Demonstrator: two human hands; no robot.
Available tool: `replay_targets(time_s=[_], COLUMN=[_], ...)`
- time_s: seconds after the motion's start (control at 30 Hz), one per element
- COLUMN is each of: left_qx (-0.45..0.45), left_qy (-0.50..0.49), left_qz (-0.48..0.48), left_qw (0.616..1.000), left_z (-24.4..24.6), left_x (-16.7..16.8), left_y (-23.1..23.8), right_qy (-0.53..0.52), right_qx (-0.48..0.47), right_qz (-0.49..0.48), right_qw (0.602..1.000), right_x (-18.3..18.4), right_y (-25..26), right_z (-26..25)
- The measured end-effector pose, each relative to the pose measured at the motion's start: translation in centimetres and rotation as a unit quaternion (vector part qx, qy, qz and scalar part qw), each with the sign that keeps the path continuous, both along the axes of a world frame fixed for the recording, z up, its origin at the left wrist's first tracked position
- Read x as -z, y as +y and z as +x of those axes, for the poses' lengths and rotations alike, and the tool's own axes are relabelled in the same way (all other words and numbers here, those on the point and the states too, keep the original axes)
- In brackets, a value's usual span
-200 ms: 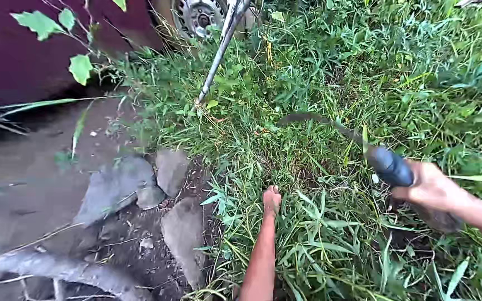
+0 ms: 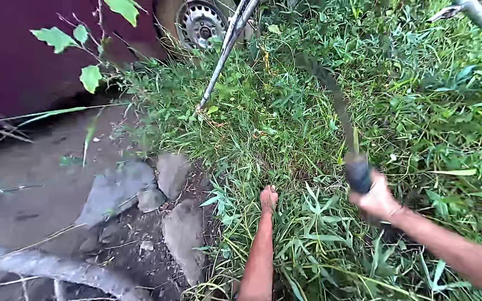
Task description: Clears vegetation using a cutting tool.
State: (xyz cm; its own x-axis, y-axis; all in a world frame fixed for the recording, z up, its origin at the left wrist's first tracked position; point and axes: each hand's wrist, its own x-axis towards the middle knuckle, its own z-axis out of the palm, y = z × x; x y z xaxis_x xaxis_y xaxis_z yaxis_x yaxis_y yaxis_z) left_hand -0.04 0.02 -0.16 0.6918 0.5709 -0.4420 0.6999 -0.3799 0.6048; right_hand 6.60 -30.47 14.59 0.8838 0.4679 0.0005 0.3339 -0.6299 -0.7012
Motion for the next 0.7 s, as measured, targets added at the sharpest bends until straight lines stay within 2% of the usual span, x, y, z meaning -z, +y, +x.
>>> replay_targets(time_s=[0.03,0.07,0.1,0.13,0.17,0.23,0.3,0.33,0.4,0.47,0.53,0.6,0.67,0.7], left_qx=[0.012,0.041,0.088,0.144,0.211,0.327,0.366,0.375,0.378,0.385,0.372,0.335,0.321,0.313], left_qy=[0.003,0.018,0.045,0.072,0.112,0.192,0.231,0.237,0.245,0.258,0.255,0.197,0.137,0.126], left_qz=[0.005,0.013,0.023,0.03,0.032,0.032,0.014,0.011,0.011,0.026,0.028,0.001,-0.033,-0.036], left_qw=[1.0,0.999,0.995,0.986,0.971,0.925,0.901,0.896,0.893,0.886,0.892,0.921,0.936,0.941], left_z=[-0.1,-0.7,-1.1,-1.1,-2.0,-4.5,-6.0,-6.7,-7.0,-6.3,-5.6,-5.7,-5.6,-5.1], left_x=[-0.4,-1.0,-1.8,-2.8,-3.3,-4.6,-6.9,-7.6,-8.1,-7.8,-7.3,-7.6,-9.5,-10.8], left_y=[-0.1,-0.3,-0.4,-0.3,-0.7,-1.8,-3.3,-4.2,-5.3,-5.0,-4.0,-2.1,-0.3,0.3], right_qy=[0.107,0.198,0.243,0.234,0.202,0.15,0.101,0.081,0.066,0.086,0.121,0.187,0.246,0.261], right_qx=[-0.041,-0.073,-0.089,-0.1,-0.115,-0.127,-0.112,-0.104,-0.081,-0.063,-0.073,-0.121,-0.17,-0.174], right_qz=[-0.166,-0.287,-0.344,-0.371,-0.38,-0.412,-0.409,-0.39,-0.312,-0.251,-0.254,-0.326,-0.403,-0.409], right_qw=[0.979,0.934,0.903,0.893,0.895,0.89,0.9,0.911,0.944,0.962,0.957,0.919,0.865,0.857], right_x=[2.3,4.6,6.1,5.7,4.0,-2.7,-8.6,-10.4,-11.4,-9.9,-6.8,-3.9,-1.2,0.0], right_y=[-1.4,-2.6,-3.2,-3.1,-2.9,-1.1,-0.2,-0.2,-0.2,0.3,0.5,0.1,-1.2,-2.2], right_z=[-1.0,-2.0,-2.7,-1.9,-1.1,0.4,2.1,2.5,2.3,1.2,-0.9,-3.9,-7.0,-7.8])
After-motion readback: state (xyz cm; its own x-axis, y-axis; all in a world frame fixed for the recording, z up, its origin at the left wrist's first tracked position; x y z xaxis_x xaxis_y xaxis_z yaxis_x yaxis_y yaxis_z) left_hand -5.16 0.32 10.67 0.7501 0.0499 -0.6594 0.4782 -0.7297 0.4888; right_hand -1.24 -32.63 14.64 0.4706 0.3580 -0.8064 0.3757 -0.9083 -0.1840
